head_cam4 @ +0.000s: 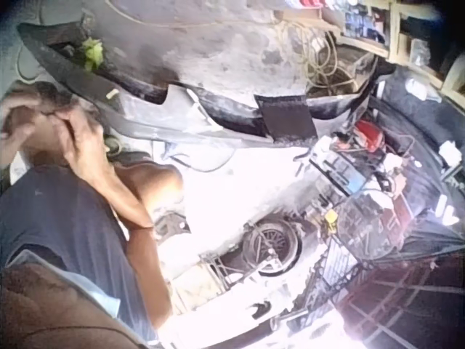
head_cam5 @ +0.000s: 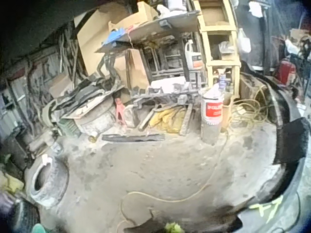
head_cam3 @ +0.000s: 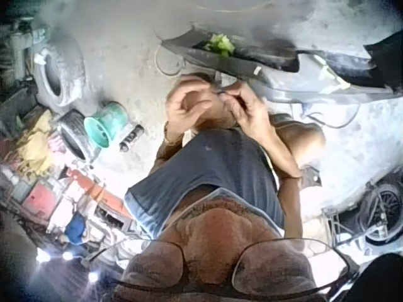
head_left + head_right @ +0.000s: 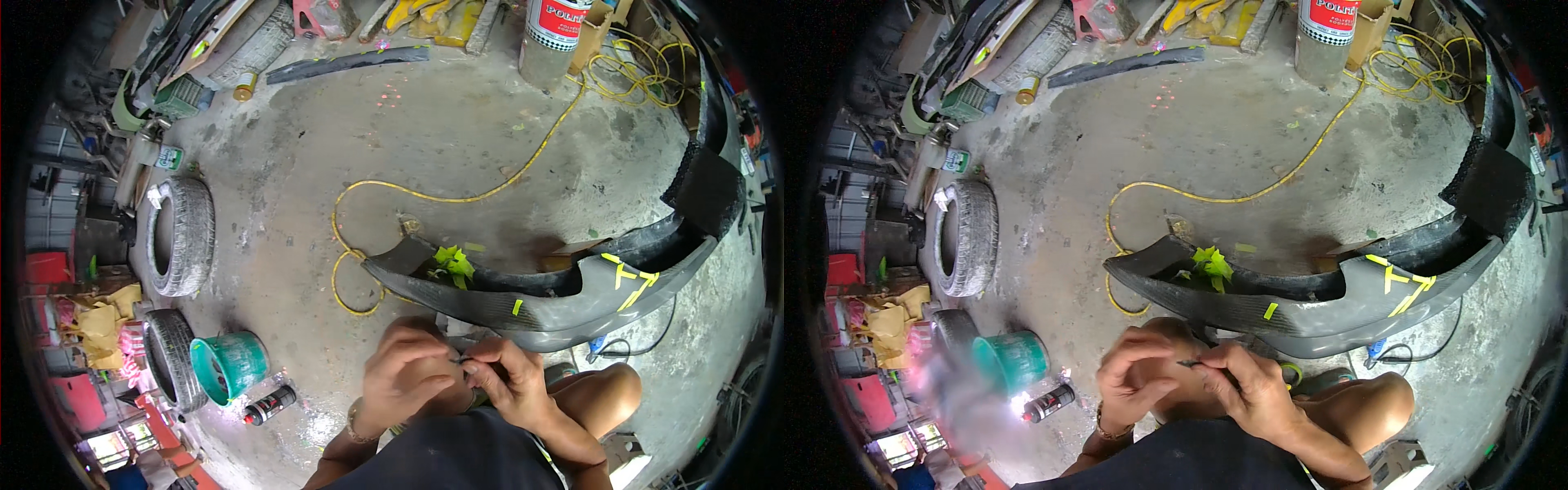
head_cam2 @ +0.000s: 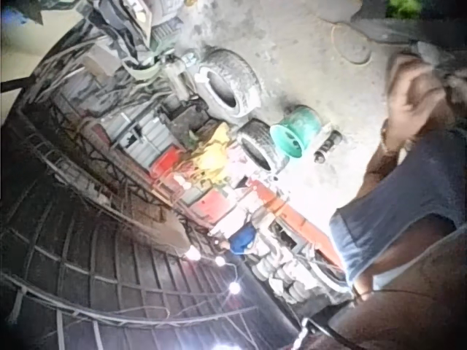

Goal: The person uses a utility knife to trim excess material from the edges of a black automotive bumper and then wipes the area with a cloth.

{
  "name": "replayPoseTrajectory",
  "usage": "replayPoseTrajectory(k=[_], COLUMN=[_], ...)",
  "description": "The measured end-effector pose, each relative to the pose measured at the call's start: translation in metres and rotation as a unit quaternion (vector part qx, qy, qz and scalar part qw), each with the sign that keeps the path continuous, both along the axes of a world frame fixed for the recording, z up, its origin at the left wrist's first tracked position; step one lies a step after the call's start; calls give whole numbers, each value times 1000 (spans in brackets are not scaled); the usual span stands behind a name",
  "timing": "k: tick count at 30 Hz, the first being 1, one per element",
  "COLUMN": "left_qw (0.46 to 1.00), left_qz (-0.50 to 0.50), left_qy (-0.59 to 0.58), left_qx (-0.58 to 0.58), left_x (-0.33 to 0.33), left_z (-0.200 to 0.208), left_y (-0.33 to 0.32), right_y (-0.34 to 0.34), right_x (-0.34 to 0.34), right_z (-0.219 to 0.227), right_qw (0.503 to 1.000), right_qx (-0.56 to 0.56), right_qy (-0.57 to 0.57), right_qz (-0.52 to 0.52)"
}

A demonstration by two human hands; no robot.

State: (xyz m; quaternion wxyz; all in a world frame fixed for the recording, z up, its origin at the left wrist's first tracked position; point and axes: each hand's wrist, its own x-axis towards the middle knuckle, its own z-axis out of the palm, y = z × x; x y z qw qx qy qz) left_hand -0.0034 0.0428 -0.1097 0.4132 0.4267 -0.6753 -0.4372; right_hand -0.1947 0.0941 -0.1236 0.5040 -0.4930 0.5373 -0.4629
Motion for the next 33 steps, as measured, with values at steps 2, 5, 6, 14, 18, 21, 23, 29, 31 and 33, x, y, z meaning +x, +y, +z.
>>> replayPoseTrajectory(k=[2,5,6,14,18,21,23,29,31,33], left_qw=[997,996,996,996,956,954,955,945,961,966], left_qz=[-60,-68,-69,75,240,238,252,320,196,135], left_qy=[-5,12,5,12,148,175,155,68,178,204], left_qx=[46,62,60,34,-81,-46,-22,22,76,85], left_x=[-2,-4,-6,-11,17,52,61,63,75,77], left_z=[-6,-6,-5,-7,3,2,-8,-48,-57,-62], left_y=[7,13,13,27,-6,-13,-15,-17,-14,-16], right_y=[3,7,8,12,13,15,16,13,11,8], right_x=[-2,-6,-7,-8,-11,-13,-10,-13,-17,-20], right_z=[-1,0,-1,-3,-12,-8,-6,-6,-6,-7], right_qw=[998,996,996,998,996,994,994,993,991,991], right_qx=[-44,-20,-24,-33,-32,-32,-36,-74,-73,-89], right_qy=[-23,-59,-65,-49,-80,-79,-76,33,47,65], right_qz=[39,57,56,33,19,67,75,90,102,76])
